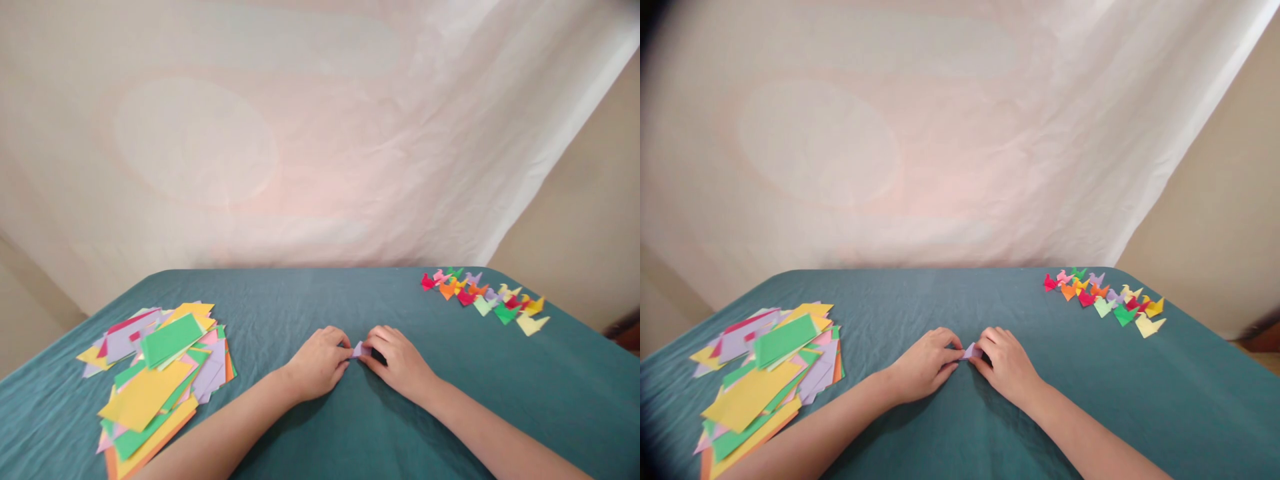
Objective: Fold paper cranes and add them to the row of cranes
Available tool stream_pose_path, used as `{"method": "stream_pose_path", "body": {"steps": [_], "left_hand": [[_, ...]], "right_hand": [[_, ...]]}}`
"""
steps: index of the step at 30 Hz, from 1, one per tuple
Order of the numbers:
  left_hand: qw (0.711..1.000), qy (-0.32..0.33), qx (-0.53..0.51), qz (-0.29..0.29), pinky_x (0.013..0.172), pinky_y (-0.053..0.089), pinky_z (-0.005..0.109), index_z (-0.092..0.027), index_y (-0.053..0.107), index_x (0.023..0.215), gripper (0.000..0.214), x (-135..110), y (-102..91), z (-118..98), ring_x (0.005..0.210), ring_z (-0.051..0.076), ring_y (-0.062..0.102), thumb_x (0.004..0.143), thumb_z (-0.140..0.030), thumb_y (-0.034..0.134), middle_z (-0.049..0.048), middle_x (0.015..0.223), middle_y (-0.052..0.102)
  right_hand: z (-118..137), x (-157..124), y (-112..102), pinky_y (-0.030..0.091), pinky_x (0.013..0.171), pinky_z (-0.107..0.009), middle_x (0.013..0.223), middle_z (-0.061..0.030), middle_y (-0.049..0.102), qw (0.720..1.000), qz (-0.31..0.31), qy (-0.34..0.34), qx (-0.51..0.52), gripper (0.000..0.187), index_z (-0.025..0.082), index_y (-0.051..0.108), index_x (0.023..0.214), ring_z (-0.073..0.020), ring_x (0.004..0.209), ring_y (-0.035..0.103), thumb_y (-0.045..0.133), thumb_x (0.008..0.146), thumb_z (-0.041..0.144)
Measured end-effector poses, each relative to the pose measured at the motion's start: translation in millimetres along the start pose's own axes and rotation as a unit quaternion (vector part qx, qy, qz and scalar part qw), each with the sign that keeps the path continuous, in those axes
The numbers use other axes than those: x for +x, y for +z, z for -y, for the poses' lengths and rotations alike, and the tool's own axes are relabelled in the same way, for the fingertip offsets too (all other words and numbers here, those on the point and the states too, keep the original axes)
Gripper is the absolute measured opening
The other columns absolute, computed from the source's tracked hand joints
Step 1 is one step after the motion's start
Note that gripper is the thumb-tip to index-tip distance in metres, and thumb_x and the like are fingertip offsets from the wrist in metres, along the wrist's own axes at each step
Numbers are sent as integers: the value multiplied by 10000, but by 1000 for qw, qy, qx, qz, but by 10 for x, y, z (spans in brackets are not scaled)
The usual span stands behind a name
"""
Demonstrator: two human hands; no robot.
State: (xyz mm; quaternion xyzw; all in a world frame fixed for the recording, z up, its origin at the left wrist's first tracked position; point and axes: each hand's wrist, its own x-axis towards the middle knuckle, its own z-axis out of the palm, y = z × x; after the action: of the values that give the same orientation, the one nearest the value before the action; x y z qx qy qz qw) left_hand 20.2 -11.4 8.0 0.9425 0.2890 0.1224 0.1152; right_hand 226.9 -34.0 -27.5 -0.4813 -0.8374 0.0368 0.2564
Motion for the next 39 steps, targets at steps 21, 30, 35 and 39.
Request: {"method": "stream_pose_path", "body": {"steps": [21,30,35,39], "left_hand": [[998,37,-12,-41,858,403,308,-187,628,1016,281,18,129,88,938,186,511,828,-82,447,46,984,595],[998,41,-1,-43,855,409,320,-196,623,1021,289,15,137,94,943,195,510,811,-82,460,50,999,589],[998,45,1,-53,882,398,332,-210,607,1041,317,6,122,76,976,196,502,796,-70,464,41,1047,579],[997,53,-2,-52,879,403,328,-208,598,1052,344,8,117,70,976,193,509,779,-52,456,38,1056,584]], "right_hand": [[-114,-5,57,469,901,-336,1105,-80,600,994,13,-79,68,247,189,602,1100,-183,1015,558,457,900,179],[-175,22,67,482,888,-354,1086,-73,625,992,13,-100,76,262,199,594,1125,-188,1005,571,473,892,190],[-158,26,54,490,871,-338,1060,-70,635,992,11,-95,81,250,198,612,1092,-178,988,578,457,898,173],[-130,30,35,494,860,-333,1042,-69,643,992,3,-92,82,246,196,621,1070,-176,975,585,446,900,165]]}}
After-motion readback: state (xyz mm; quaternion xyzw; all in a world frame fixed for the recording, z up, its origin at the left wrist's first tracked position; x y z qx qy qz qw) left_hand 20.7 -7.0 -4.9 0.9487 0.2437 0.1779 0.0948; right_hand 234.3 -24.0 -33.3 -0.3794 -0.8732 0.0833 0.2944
